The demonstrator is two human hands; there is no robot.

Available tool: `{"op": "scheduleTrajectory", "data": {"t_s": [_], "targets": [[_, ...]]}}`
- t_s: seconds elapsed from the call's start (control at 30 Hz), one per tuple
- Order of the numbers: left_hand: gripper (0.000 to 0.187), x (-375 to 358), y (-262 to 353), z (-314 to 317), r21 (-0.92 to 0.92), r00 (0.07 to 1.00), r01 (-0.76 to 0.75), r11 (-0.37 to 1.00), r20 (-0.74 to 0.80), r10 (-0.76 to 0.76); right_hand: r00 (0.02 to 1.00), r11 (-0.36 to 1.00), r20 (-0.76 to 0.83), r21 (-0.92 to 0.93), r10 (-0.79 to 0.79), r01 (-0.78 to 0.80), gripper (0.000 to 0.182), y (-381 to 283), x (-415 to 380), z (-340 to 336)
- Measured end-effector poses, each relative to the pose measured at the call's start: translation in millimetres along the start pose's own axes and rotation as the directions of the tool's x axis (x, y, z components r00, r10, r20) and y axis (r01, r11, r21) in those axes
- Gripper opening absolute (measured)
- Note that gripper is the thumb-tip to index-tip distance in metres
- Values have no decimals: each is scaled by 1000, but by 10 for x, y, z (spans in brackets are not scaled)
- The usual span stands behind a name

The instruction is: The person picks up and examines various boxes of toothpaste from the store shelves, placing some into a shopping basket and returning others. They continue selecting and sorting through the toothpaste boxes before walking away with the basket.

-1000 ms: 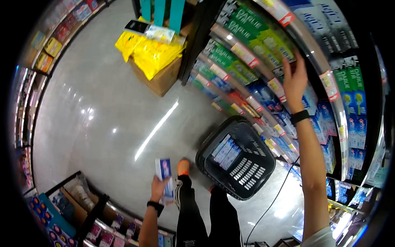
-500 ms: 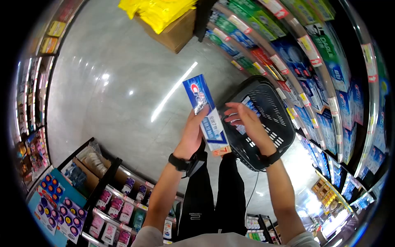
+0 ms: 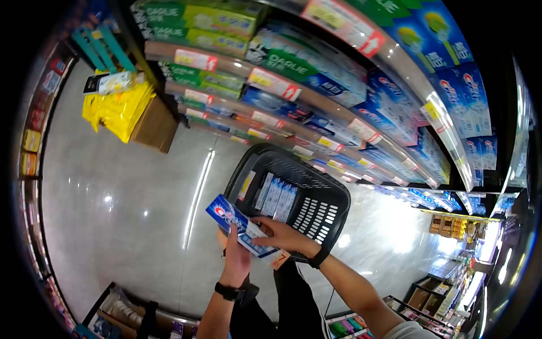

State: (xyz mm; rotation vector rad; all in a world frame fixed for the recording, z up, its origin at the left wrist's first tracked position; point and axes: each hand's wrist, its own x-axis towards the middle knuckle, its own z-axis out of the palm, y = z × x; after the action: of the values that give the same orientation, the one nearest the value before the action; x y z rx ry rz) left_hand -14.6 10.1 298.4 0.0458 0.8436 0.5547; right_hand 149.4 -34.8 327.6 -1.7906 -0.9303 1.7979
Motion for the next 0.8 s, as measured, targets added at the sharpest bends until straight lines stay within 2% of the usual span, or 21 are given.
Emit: {"op": "scheduleTrajectory", "data": {"t_s": [0.13,0.17,0.2,0.23,0.27,0.3,0.33,0.37,0.4,0.47,0.5,0.57,0.6,0.63,0.8], "targets": [[44,35,-313,-190,239,990,135,962,4,-140,998,992,-50,122,37,-31,68,313,-270,-57],[43,54,-369,-217,324,980,185,928,13,-200,994,997,-112,75,-14,23,68,448,-301,-101],[43,78,-411,-250,335,978,192,922,8,-207,983,997,-173,25,-69,75,69,598,-327,-162],[42,113,-433,-287,486,960,267,832,-59,-274,957,975,-251,-200,-148,98,66,776,-343,-254],[41,125,-442,-281,615,935,339,712,-136,-327,951,957,-283,-286,-123,38,62,788,-400,-377],[36,131,-463,-283,661,943,323,677,-162,-291,900,905,-361,-419,-243,77,59,810,-471,-507],[36,150,-462,-307,664,940,331,671,-171,-294,888,879,-396,-476,-232,17,60,775,-529,-687],[35,159,-434,-361,689,963,256,678,-122,-239,839,824,-436,-566,-326,27,60,823,-549,-878],[35,169,-416,-417,709,980,180,682,-72,-184,754,710,-498,-702,-428,-60,60,818,-568,-1055],[28,197,-387,-531,696,988,152,702,-123,-92,644,663,-589,-730,-489,-164,62,804,-615,-1442],[27,190,-374,-580,689,985,157,707,-156,-67,546,580,-589,-786,-596,-214,61,778,-634,-1608],[24,198,-366,-735,689,975,181,702,-218,-38,435,560,-623,-780,-650,-279,57,630,-642,-1852],[24,166,-370,-793,694,971,197,693,-235,-40,427,556,-644,-765,-635,-326,58,596,-638,-1942],[25,147,-383,-830,696,971,185,694,-237,-21,410,495,-614,-788,-674,-367,58,591,-610,-2037],[26,-75,-514,-990,716,957,172,677,-283,57,320,338,-499,-830,-805,-443,55,645,-332,-2406]]}}
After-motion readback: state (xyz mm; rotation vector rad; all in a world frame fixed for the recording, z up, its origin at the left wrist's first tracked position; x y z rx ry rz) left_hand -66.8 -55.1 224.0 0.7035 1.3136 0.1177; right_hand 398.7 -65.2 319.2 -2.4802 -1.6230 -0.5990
